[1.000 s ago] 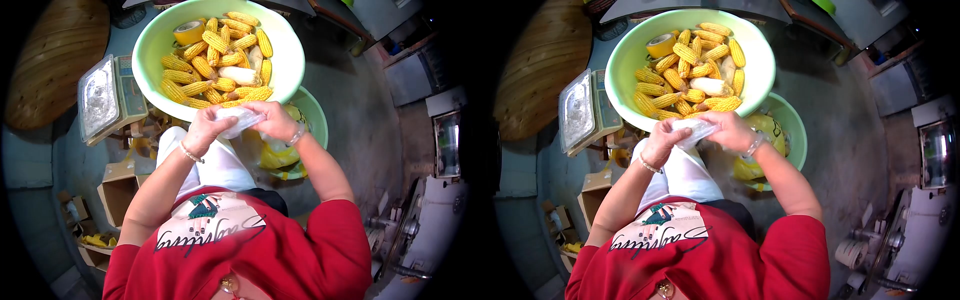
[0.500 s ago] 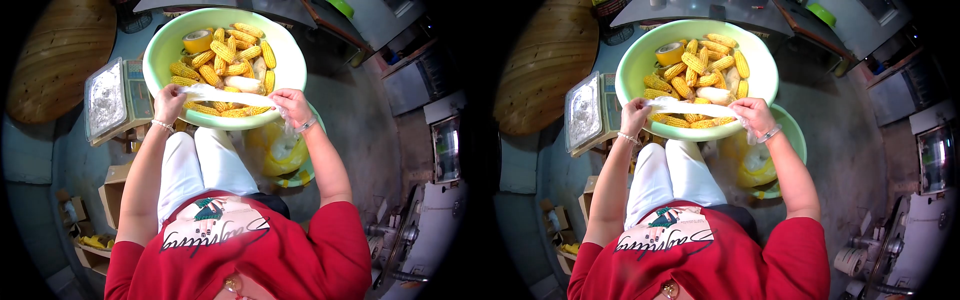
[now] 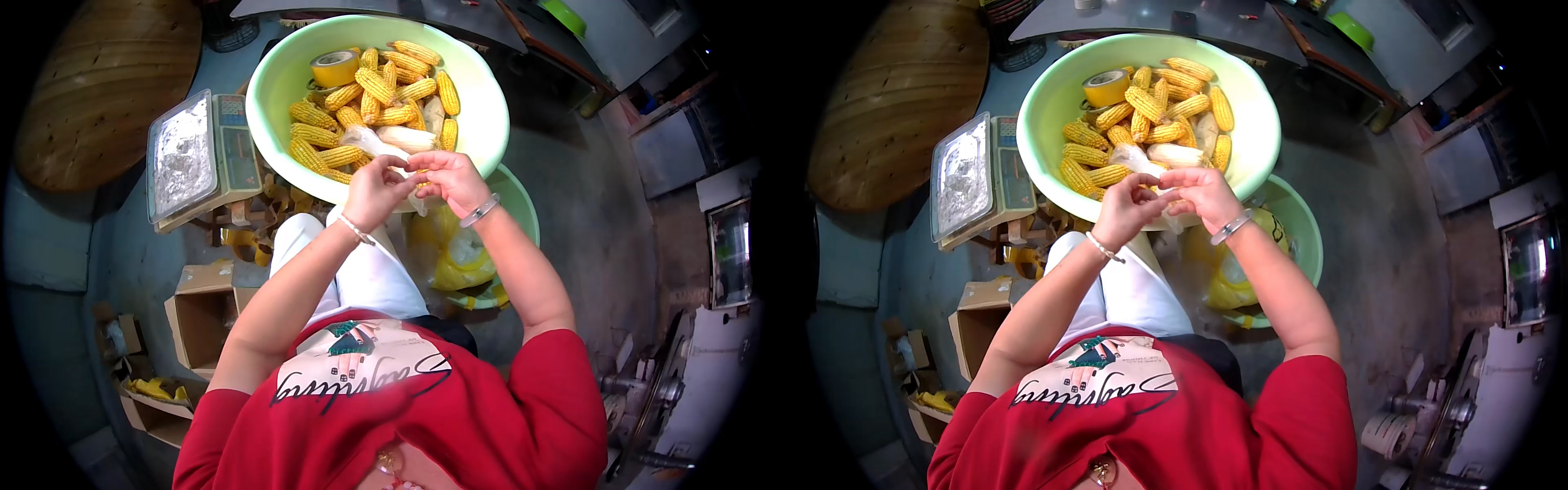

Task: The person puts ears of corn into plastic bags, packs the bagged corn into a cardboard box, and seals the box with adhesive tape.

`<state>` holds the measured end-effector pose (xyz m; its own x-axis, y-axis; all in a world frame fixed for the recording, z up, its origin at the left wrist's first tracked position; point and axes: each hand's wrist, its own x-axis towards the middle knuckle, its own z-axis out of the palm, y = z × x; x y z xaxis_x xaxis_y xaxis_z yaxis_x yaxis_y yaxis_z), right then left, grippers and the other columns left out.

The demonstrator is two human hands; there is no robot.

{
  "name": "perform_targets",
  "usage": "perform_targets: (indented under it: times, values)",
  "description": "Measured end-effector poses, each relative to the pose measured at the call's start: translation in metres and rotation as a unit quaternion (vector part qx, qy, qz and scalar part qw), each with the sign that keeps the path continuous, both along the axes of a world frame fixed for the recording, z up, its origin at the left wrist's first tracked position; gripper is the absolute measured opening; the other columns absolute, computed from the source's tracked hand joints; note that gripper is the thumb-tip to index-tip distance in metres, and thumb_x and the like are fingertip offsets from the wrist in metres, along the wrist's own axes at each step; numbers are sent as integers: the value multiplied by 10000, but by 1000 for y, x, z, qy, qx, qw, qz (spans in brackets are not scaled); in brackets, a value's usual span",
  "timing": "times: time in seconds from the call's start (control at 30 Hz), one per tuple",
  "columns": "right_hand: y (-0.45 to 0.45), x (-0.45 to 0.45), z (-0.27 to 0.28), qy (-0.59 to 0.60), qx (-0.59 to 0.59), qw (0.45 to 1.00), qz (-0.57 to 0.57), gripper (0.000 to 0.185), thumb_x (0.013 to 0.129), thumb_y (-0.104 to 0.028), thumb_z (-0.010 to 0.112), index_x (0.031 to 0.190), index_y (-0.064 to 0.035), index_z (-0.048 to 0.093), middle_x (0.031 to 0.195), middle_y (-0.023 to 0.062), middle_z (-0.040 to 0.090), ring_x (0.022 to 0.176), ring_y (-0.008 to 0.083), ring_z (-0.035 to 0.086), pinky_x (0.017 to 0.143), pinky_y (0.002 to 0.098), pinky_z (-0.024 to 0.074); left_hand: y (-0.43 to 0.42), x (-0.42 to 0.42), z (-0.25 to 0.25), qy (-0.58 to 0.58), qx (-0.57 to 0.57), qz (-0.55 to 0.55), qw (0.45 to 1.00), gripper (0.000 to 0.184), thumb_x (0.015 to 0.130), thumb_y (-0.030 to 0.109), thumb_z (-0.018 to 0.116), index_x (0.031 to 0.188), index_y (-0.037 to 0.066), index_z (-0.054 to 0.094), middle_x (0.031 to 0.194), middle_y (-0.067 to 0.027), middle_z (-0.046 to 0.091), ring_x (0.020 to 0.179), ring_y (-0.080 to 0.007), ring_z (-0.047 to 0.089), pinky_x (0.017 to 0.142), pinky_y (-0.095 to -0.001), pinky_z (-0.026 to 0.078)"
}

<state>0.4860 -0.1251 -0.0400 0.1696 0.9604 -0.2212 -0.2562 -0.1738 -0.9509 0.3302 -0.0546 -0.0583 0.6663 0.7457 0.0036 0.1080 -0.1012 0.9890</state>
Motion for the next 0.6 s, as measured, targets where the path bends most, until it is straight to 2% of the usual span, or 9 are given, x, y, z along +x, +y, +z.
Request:
perform_targets:
  times: [0.03,0.07,0.17,0.33,0.37,0.4,0.47,0.53,0.6]
  values:
    - [0,0,-5,-14,-7,1000,-15,257,829,21,498,1072,55,573,949,124,628,774,175,640,616,262,538,7,2,-15,-26,-59,-6,998,346,738,113,717,1003,-37,553,715,-34,592,601,-72,548,543,-215,463]
    - [1,1,-9,-29,-14,999,-28,259,823,29,506,1072,54,572,950,125,628,772,174,639,614,261,537,15,3,-35,-25,-24,1,999,251,742,17,665,963,-43,562,705,-28,589,576,-72,542,516,-205,450]
    - [10,8,-24,-159,-49,986,-29,270,792,24,544,1058,48,585,953,116,629,744,151,637,605,249,532,20,-3,-33,-10,-55,-5,998,245,686,79,659,906,-21,624,650,-52,612,562,-95,574,542,-234,469]
    - [24,6,-38,-346,-8,938,24,235,764,8,558,989,35,621,879,90,643,568,125,609,486,245,502,12,-4,1,128,216,-34,967,499,704,398,677,1020,20,595,833,-132,643,755,-260,630,675,-367,487]
    - [27,9,-47,-371,20,927,43,228,766,7,554,982,32,623,858,86,645,546,125,603,470,245,496,8,-1,4,162,285,-49,944,481,707,379,674,1038,40,592,847,-124,646,766,-254,631,672,-369,490]
    - [25,3,-30,-310,-80,946,49,196,790,-2,547,970,18,622,806,73,643,555,127,604,468,244,492,6,2,6,194,352,-62,914,466,710,359,671,1056,59,588,860,-115,649,776,-248,632,670,-370,492]
    - [23,4,-32,-211,-91,973,8,184,806,-7,543,973,12,618,800,72,640,556,133,605,464,248,491,3,7,9,252,399,-88,877,383,709,313,648,1022,93,630,812,-104,660,756,-271,633,657,-385,491]
    - [20,9,-32,-112,-100,987,-47,192,808,-7,573,995,3,611,853,76,636,649,140,622,474,252,499,14,9,-7,255,334,-78,904,302,715,281,637,945,87,661,754,-112,656,707,-278,631,646,-380,492]
    - [16,18,-40,-150,-35,987,-42,239,781,-14,612,1018,10,603,905,85,630,726,146,625,541,258,518,21,5,-20,171,265,-28,949,207,714,237,629,814,67,690,667,-130,638,638,-286,627,631,-368,494]
